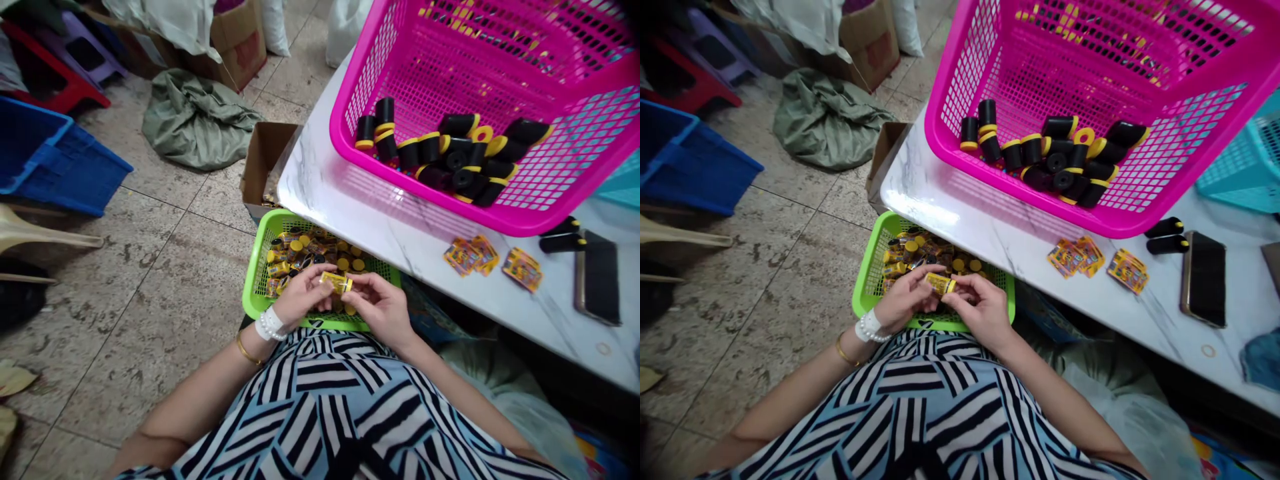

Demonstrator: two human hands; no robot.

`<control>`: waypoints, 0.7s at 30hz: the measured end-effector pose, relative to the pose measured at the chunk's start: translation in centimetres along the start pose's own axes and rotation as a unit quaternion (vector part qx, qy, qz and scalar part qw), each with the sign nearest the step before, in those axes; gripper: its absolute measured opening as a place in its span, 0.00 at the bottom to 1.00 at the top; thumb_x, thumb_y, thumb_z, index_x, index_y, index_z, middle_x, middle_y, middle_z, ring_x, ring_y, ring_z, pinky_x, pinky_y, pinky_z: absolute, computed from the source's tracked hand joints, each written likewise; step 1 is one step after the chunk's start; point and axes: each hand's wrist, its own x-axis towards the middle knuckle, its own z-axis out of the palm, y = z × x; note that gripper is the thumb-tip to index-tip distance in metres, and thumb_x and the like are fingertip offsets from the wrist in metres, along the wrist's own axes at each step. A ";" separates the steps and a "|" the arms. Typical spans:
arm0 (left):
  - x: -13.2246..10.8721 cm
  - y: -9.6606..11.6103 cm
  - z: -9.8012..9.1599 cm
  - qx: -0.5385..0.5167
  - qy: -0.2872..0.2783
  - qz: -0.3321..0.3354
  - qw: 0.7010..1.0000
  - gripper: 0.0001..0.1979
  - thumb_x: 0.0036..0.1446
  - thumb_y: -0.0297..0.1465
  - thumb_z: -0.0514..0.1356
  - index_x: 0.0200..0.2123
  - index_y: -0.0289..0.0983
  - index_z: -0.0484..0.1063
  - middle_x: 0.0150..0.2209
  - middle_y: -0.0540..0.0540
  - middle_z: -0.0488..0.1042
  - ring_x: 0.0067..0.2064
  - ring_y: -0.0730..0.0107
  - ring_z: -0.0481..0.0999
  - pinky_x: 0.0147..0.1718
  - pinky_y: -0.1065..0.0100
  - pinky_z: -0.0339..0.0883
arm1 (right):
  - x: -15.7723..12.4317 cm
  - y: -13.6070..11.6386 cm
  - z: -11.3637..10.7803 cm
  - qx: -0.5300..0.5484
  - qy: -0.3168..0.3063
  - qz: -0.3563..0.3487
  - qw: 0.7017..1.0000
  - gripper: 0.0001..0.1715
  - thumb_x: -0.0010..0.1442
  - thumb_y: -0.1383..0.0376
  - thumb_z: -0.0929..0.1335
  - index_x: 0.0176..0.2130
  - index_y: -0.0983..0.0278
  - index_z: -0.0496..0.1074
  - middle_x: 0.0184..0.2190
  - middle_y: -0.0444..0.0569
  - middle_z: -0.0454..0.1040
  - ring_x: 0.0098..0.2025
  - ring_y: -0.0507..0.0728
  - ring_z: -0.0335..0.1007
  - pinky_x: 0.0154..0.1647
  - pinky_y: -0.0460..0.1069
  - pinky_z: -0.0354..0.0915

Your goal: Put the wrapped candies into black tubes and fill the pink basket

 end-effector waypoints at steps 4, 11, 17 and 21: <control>-0.2 0.0 -0.5 0.008 0.016 -0.049 0.999 0.22 0.50 0.45 0.68 0.39 0.32 0.73 0.26 0.50 0.72 0.22 0.79 0.66 0.22 0.74 0.59 | 0.0 0.2 -0.2 -0.060 -0.010 -0.123 0.990 0.16 0.53 0.64 0.76 0.44 0.60 0.79 0.39 0.52 0.81 0.38 0.57 0.78 0.42 0.52 0.75; -0.5 1.9 0.0 0.240 -0.022 0.143 0.960 0.14 0.53 0.35 0.67 0.41 0.35 0.73 0.37 0.46 0.75 0.37 0.68 0.73 0.39 0.67 0.66 | 0.9 -0.3 0.3 0.200 -0.038 0.193 0.960 0.18 0.46 0.59 0.79 0.37 0.65 0.80 0.26 0.47 0.80 0.22 0.54 0.76 0.27 0.50 0.76; -0.1 2.3 -0.1 0.220 -0.031 0.130 0.966 0.19 0.55 0.42 0.65 0.47 0.37 0.72 0.37 0.46 0.75 0.35 0.69 0.73 0.34 0.69 0.66 | 1.4 -0.8 0.3 0.207 -0.008 0.138 0.968 0.26 0.47 0.60 0.78 0.47 0.62 0.78 0.32 0.46 0.79 0.30 0.53 0.77 0.35 0.50 0.77; -0.2 1.6 -0.3 0.061 0.000 -0.003 0.998 0.20 0.59 0.47 0.59 0.42 0.36 0.69 0.24 0.52 0.70 0.21 0.78 0.65 0.21 0.74 0.58 | 0.7 -0.5 0.2 0.064 0.021 0.002 0.998 0.23 0.49 0.63 0.77 0.47 0.59 0.78 0.35 0.47 0.78 0.34 0.53 0.76 0.36 0.48 0.77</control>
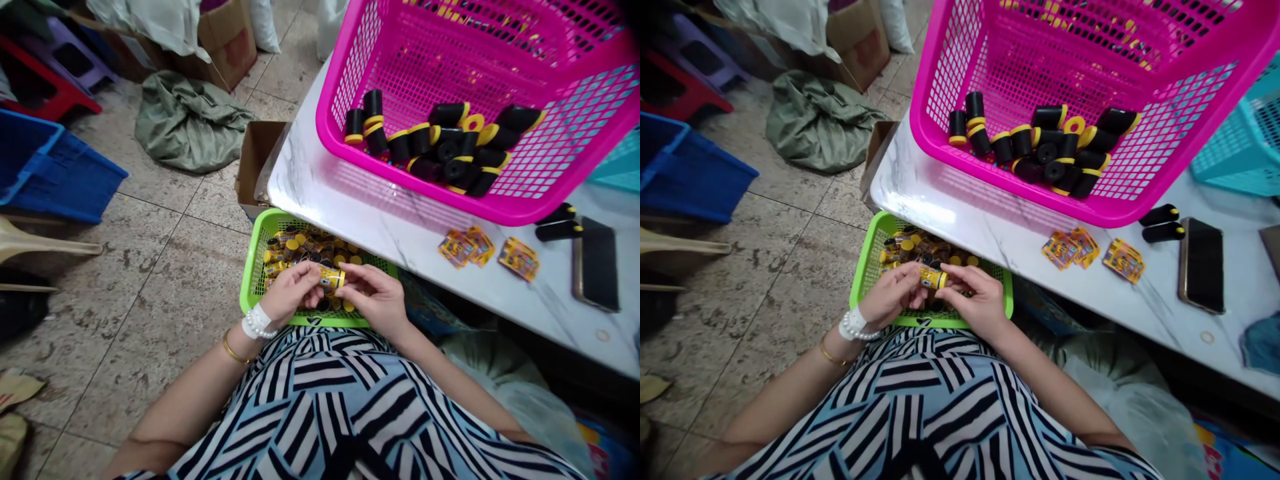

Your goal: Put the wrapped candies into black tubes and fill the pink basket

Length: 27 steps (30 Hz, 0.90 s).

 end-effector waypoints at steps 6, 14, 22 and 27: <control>-0.1 1.4 0.3 0.122 0.007 0.116 0.986 0.16 0.53 0.36 0.67 0.44 0.36 0.73 0.36 0.47 0.74 0.34 0.70 0.72 0.34 0.70 0.66 | 0.0 -0.2 0.2 0.154 -0.026 0.154 0.976 0.27 0.45 0.62 0.79 0.45 0.63 0.74 0.31 0.46 0.80 0.30 0.54 0.79 0.35 0.50 0.78; 0.1 2.9 -0.4 0.277 -0.050 0.257 0.924 0.14 0.58 0.33 0.63 0.47 0.37 0.73 0.43 0.43 0.76 0.44 0.63 0.74 0.47 0.63 0.65 | 1.4 -1.0 0.2 0.347 -0.095 0.316 0.878 0.22 0.44 0.56 0.80 0.28 0.66 0.71 0.20 0.45 0.78 0.21 0.51 0.76 0.22 0.42 0.75; -0.6 0.7 -1.4 0.245 -0.021 0.133 0.960 0.14 0.58 0.40 0.62 0.40 0.35 0.71 0.29 0.48 0.75 0.25 0.73 0.71 0.25 0.73 0.64 | 0.5 1.0 1.5 0.287 -0.112 0.286 0.907 0.21 0.49 0.55 0.77 0.36 0.65 0.71 0.25 0.46 0.80 0.24 0.52 0.78 0.27 0.46 0.76; -0.3 -1.0 -1.0 0.131 0.002 -0.011 0.991 0.24 0.57 0.52 0.57 0.26 0.37 0.62 0.14 0.54 0.68 0.10 0.81 0.57 0.10 0.78 0.45 | -0.6 1.6 1.8 -0.016 -0.053 -0.022 0.998 0.12 0.53 0.62 0.76 0.39 0.61 0.76 0.33 0.48 0.80 0.33 0.54 0.77 0.37 0.48 0.76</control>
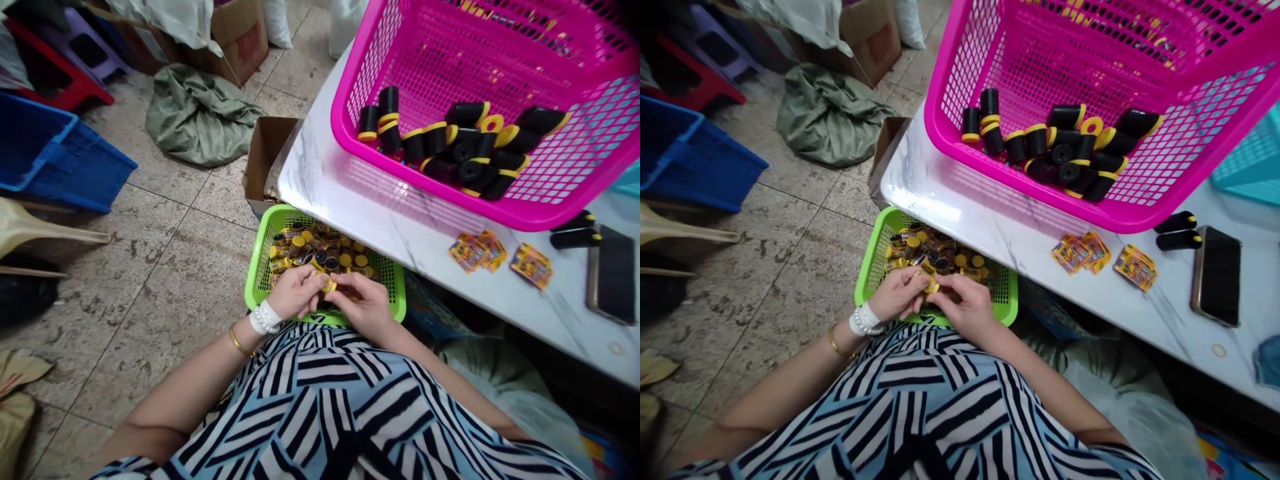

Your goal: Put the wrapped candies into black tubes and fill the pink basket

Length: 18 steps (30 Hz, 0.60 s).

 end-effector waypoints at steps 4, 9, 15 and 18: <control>0.2 -0.4 0.2 -0.005 -0.011 -0.039 0.999 0.26 0.55 0.55 0.57 0.25 0.36 0.63 0.14 0.52 0.69 0.10 0.80 0.60 0.10 0.78 0.47 | 0.1 0.4 -0.1 -0.051 -0.020 -0.029 0.998 0.13 0.56 0.63 0.74 0.42 0.62 0.76 0.35 0.49 0.80 0.35 0.54 0.78 0.38 0.49 0.76; 0.1 -0.4 -0.3 -0.130 0.021 -0.013 0.991 0.23 0.53 0.49 0.63 0.38 0.35 0.69 0.25 0.50 0.75 0.20 0.79 0.70 0.18 0.78 0.61 | 0.3 0.8 -0.7 0.071 -0.018 0.095 0.993 0.21 0.51 0.61 0.77 0.44 0.62 0.73 0.33 0.47 0.79 0.35 0.54 0.78 0.38 0.49 0.78; -0.2 0.0 -0.2 -0.131 0.038 -0.015 0.991 0.19 0.50 0.39 0.69 0.40 0.33 0.73 0.24 0.51 0.74 0.22 0.79 0.70 0.22 0.76 0.65 | 0.2 -0.4 -1.6 -0.001 -0.014 -0.011 1.000 0.15 0.55 0.65 0.74 0.45 0.61 0.78 0.45 0.52 0.76 0.42 0.55 0.77 0.41 0.49 0.77; -0.2 0.1 0.0 -0.147 0.017 -0.034 0.988 0.18 0.48 0.40 0.70 0.37 0.32 0.73 0.23 0.50 0.75 0.20 0.80 0.69 0.20 0.77 0.63 | 0.1 -0.9 -2.0 -0.086 -0.008 -0.113 0.990 0.14 0.56 0.69 0.73 0.45 0.60 0.78 0.41 0.52 0.78 0.42 0.56 0.77 0.42 0.50 0.76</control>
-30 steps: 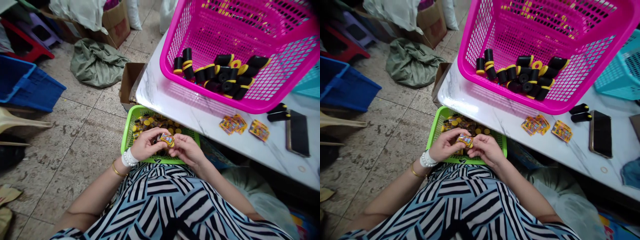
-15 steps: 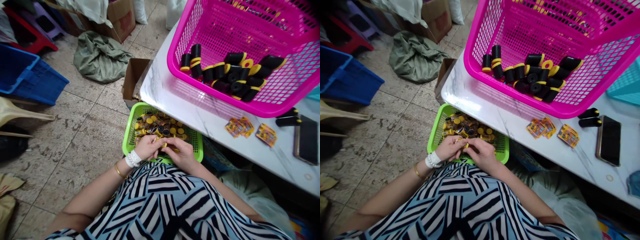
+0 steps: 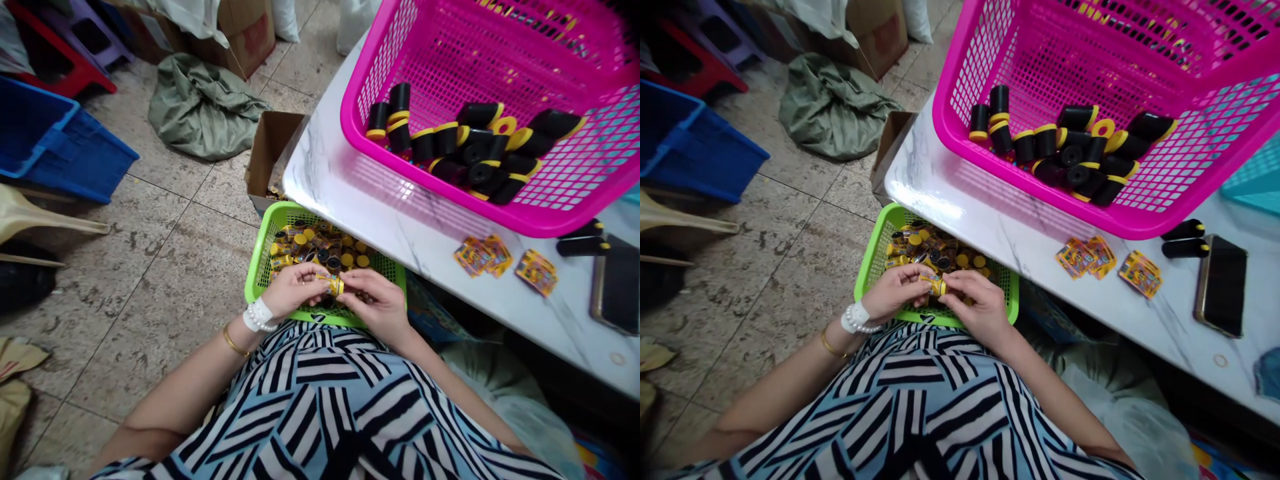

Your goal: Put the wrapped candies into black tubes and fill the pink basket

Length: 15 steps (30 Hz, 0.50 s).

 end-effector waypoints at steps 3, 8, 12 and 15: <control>0.1 -0.2 0.2 -0.028 -0.026 -0.058 0.998 0.21 0.51 0.47 0.66 0.29 0.33 0.71 0.18 0.51 0.72 0.13 0.81 0.63 0.11 0.77 0.56 | 0.0 -0.1 -0.5 -0.054 -0.028 -0.082 0.995 0.18 0.58 0.71 0.72 0.48 0.59 0.77 0.43 0.52 0.79 0.44 0.56 0.77 0.47 0.51 0.75; 0.0 -0.8 0.5 -0.003 -0.042 -0.105 0.994 0.27 0.53 0.53 0.61 0.23 0.34 0.67 0.13 0.51 0.69 0.09 0.80 0.58 0.07 0.77 0.51 | -0.1 0.2 -0.8 -0.064 -0.065 -0.118 0.989 0.19 0.58 0.71 0.72 0.50 0.62 0.76 0.45 0.55 0.79 0.45 0.56 0.78 0.47 0.50 0.75; -0.2 -1.0 0.4 -0.028 -0.055 -0.092 0.994 0.24 0.51 0.51 0.64 0.34 0.34 0.69 0.24 0.48 0.75 0.17 0.76 0.71 0.14 0.75 0.65 | -0.1 0.8 -0.6 -0.037 -0.032 -0.066 0.997 0.18 0.56 0.70 0.73 0.47 0.60 0.78 0.41 0.53 0.80 0.42 0.56 0.78 0.43 0.51 0.75; -0.2 -0.9 0.3 -0.009 -0.043 -0.029 0.999 0.22 0.51 0.46 0.67 0.40 0.35 0.70 0.29 0.49 0.74 0.23 0.76 0.73 0.22 0.72 0.70 | -0.2 1.1 -0.3 -0.021 -0.008 -0.043 0.999 0.17 0.54 0.71 0.74 0.45 0.60 0.79 0.40 0.53 0.80 0.41 0.56 0.78 0.42 0.51 0.75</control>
